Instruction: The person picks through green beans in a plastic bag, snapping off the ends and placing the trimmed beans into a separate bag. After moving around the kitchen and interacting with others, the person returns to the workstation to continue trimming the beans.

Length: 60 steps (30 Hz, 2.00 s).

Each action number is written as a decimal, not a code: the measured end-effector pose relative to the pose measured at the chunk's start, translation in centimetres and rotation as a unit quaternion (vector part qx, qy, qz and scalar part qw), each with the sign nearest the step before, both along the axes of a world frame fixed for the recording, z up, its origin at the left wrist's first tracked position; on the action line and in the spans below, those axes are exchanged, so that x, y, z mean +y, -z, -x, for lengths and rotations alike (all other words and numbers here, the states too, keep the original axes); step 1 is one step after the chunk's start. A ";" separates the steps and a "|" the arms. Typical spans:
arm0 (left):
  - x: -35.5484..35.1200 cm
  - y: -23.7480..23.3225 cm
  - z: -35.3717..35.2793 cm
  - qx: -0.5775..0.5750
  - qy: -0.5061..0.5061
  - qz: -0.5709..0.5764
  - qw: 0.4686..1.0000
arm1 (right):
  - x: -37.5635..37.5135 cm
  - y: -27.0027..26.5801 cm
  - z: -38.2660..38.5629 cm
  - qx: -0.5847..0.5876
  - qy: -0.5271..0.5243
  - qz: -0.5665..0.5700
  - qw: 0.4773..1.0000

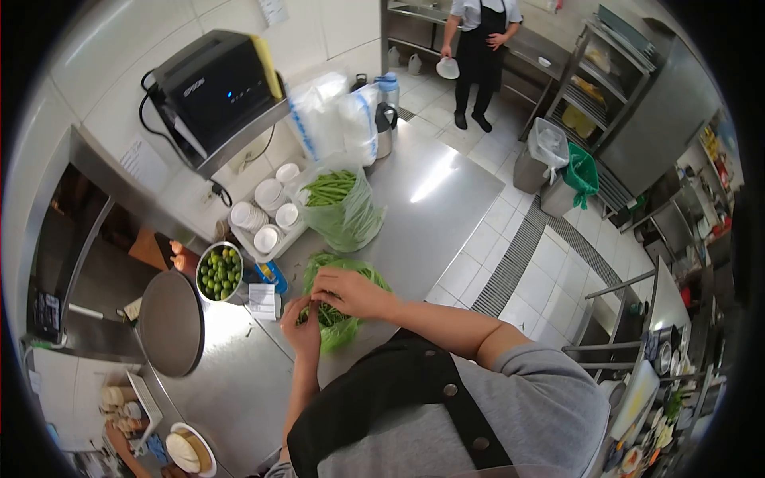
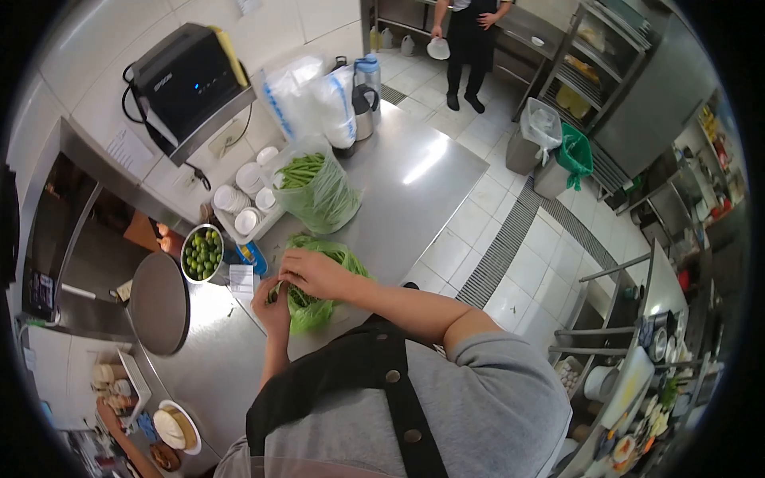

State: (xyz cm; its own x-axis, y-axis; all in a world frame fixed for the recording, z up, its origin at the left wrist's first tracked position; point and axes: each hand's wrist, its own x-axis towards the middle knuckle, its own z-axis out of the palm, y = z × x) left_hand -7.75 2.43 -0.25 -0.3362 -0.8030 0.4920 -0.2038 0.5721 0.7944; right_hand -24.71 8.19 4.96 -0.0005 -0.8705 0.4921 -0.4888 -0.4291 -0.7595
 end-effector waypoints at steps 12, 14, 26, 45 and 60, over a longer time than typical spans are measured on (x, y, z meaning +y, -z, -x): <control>-0.5 0.1 -0.7 -0.039 -0.081 -0.056 0.994 | -2.3 5.4 1.7 0.072 0.154 -0.100 0.980; -1.2 0.7 -0.8 0.021 -0.088 -0.116 0.989 | -2.3 6.1 2.1 0.080 0.109 -0.168 0.977; -3.1 -1.1 0.4 0.117 -0.073 -0.217 0.966 | -0.8 6.7 -1.8 -0.202 0.028 -0.308 0.929; -3.3 4.7 -5.5 0.397 -0.056 -0.544 0.737 | -1.3 13.0 2.1 0.129 0.041 -0.219 0.966; 1.2 2.9 -5.5 0.388 0.012 -0.553 0.737 | -3.6 10.9 0.2 0.280 -0.084 -0.267 0.918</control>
State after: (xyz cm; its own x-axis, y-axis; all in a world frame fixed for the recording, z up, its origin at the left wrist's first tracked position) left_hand -2.29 3.60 -3.11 -0.3196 -0.8554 -0.4076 0.5579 -0.5176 0.6488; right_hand -24.96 4.57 -5.96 0.2794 -0.9522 -0.1233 -0.8280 -0.1740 -0.5331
